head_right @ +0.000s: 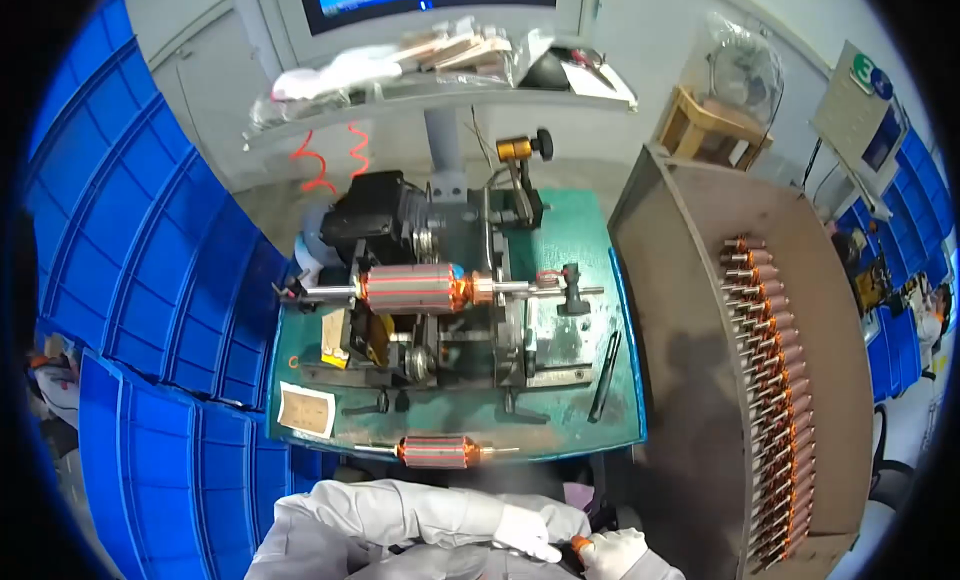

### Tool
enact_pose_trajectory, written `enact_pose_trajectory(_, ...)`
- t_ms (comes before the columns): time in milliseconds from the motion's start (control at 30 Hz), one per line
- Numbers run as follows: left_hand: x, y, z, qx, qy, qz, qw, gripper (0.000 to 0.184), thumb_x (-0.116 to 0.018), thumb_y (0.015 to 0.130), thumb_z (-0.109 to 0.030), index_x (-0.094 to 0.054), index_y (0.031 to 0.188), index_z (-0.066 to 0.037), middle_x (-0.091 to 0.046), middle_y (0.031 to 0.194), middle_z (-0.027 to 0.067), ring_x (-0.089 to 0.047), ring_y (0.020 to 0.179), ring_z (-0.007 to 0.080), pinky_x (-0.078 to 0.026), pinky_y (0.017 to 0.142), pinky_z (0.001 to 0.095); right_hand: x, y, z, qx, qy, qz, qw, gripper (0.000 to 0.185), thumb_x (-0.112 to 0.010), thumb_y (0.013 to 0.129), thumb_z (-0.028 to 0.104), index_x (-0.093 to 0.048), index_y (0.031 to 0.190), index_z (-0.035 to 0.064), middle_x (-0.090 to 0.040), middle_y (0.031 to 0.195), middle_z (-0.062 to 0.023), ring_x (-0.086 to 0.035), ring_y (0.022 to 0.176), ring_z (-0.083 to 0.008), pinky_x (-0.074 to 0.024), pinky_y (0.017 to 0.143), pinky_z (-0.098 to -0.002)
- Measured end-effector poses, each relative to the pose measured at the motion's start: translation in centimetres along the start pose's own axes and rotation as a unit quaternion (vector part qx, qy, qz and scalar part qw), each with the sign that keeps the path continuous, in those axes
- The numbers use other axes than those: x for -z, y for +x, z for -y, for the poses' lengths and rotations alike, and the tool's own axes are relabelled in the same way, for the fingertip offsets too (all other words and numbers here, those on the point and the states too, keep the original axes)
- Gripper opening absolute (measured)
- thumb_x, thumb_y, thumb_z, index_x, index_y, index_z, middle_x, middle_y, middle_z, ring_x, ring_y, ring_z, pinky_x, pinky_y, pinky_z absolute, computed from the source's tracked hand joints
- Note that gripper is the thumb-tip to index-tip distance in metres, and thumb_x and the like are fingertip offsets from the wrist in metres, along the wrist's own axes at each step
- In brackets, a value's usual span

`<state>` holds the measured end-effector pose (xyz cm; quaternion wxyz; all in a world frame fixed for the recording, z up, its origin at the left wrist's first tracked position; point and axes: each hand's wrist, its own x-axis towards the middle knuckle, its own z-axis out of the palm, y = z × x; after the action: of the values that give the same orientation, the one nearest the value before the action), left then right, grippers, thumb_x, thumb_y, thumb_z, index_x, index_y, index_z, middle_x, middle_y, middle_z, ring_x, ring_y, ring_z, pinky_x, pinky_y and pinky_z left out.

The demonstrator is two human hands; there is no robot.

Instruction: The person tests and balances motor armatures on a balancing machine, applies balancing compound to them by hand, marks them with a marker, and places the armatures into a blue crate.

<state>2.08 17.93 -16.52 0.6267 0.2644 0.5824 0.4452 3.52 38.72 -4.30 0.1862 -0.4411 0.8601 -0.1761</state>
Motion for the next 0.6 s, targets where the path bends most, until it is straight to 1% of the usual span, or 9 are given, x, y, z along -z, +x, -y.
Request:
enact_pose_trajectory(33, -0.1, 0.0, 0.1, -0.068, -0.063, -0.044, 0.995, 0.025, -0.066, 0.094, -0.027, -0.063, 0.110, -0.007, -0.065, 0.068, 0.0031, -0.058, 0.050, 0.0121, -0.045, 0.041, 0.0259, 0.3, 0.2, 0.1, 0.005, -0.008, -0.017, 1.000, 0.006, -0.059, 0.084, 0.017, -0.064, 0.082, 0.0144, -0.063, 0.072, -0.0066, -0.064, 0.063, -0.0299, -0.0508, 0.055, -0.0442)
enact_pose_trajectory(67, -0.1, 0.0, 0.2, -0.141, -0.119, -0.080, 0.980, 0.046, -0.071, 0.090, -0.019, -0.054, 0.131, -0.006, -0.065, 0.069, 0.0035, -0.060, 0.053, 0.0127, -0.049, 0.045, 0.0267, 0.6, 0.2, 0.4, 0.009, -0.010, -0.030, 0.999, 0.007, -0.059, 0.084, 0.017, -0.064, 0.081, 0.0141, -0.063, 0.072, -0.0068, -0.064, 0.063, -0.0298, -0.0506, 0.055, -0.0444)
enact_pose_trajectory(167, -0.4, 2.0, 2.4, -0.229, -0.126, -0.130, 0.957, 0.030, -0.076, 0.085, -0.019, -0.068, 0.109, -0.003, -0.064, 0.069, 0.0018, -0.061, 0.056, 0.0154, -0.052, 0.052, 0.0332, 1.0, 0.0, 0.7, -0.017, -0.013, -0.017, 1.000, 0.009, -0.059, 0.085, 0.018, -0.067, 0.083, 0.0139, -0.065, 0.072, -0.0071, -0.065, 0.065, -0.0309, -0.0519, 0.056, -0.0444)
enact_pose_trajectory(233, -0.4, -4.0, -2.4, -0.132, -0.149, -0.150, 0.968, 0.019, -0.076, 0.085, -0.018, -0.073, 0.096, -0.003, -0.066, 0.073, 0.0017, -0.062, 0.059, 0.0176, -0.053, 0.057, 0.0361, 0.9, -0.1, 1.2, -0.072, -0.029, 0.059, 0.995, 0.011, -0.061, 0.087, 0.022, -0.068, 0.082, 0.0154, -0.066, 0.072, -0.0073, -0.067, 0.067, -0.0313, -0.0529, 0.058, -0.0443)
enact_pose_trajectory(300, -0.8, 6.9, 9.6, -0.301, -0.182, -0.137, 0.926, 0.017, -0.075, 0.088, -0.024, -0.077, 0.082, -0.008, -0.068, 0.070, 0.0009, -0.061, 0.058, 0.0137, -0.050, 0.056, 0.0324, -1.8, -2.1, -0.8, -0.067, 0.049, 0.003, 0.997, 0.016, -0.061, 0.089, 0.028, -0.068, 0.080, 0.0166, -0.069, 0.074, -0.0080, -0.068, 0.069, -0.0311, -0.0529, 0.059, -0.0448)
enact_pose_trajectory(367, -0.9, 4.6, 9.1, -0.168, -0.184, -0.092, 0.964, 0.022, -0.075, 0.090, -0.030, -0.077, 0.083, -0.010, -0.069, 0.070, -0.0001, -0.060, 0.057, 0.0104, -0.048, 0.054, 0.0307, -1.2, -2.2, -0.3, -0.107, 0.017, 0.042, 0.993, 0.016, -0.062, 0.088, 0.028, -0.066, 0.077, 0.0172, -0.068, 0.073, -0.0074, -0.068, 0.068, -0.0311, -0.0523, 0.058, -0.0451)
enact_pose_trajectory(433, -2.0, -0.1, 5.0, -0.062, -0.114, -0.169, 0.977, 0.027, -0.074, 0.091, -0.037, -0.077, 0.082, -0.011, -0.068, 0.070, -0.0010, -0.059, 0.058, 0.0083, -0.048, 0.053, 0.0300, -1.6, -3.1, -1.4, -0.070, -0.015, 0.061, 0.996, 0.014, -0.065, 0.083, 0.026, -0.063, 0.072, 0.0178, -0.067, 0.070, -0.0063, -0.067, 0.065, -0.0312, -0.0511, 0.055, -0.0462)
enact_pose_trajectory(533, -1.9, 1.9, 4.4, -0.329, -0.066, -0.194, 0.922, 0.030, -0.073, 0.092, -0.037, -0.076, 0.079, -0.010, -0.068, 0.071, -0.0010, -0.060, 0.063, 0.0079, -0.048, 0.058, 0.0293, -2.3, -2.4, -1.1, -0.078, -0.070, 0.136, 0.985, 0.015, -0.065, 0.086, 0.028, -0.069, 0.076, 0.0165, -0.070, 0.075, -0.0087, -0.069, 0.069, -0.0282, -0.0537, 0.060, -0.0425)
enact_pose_trajectory(600, -1.1, 4.2, 3.3, -0.497, -0.027, -0.204, 0.843, 0.032, -0.073, 0.093, -0.037, -0.075, 0.076, -0.010, -0.067, 0.071, -0.0010, -0.060, 0.067, 0.0076, -0.049, 0.061, 0.0288, -4.2, -2.6, -2.6, -0.151, 0.137, 0.086, 0.975, 0.016, -0.063, 0.091, 0.027, -0.073, 0.085, 0.0149, -0.073, 0.081, -0.0103, -0.071, 0.074, -0.0243, -0.0550, 0.065, -0.0385)
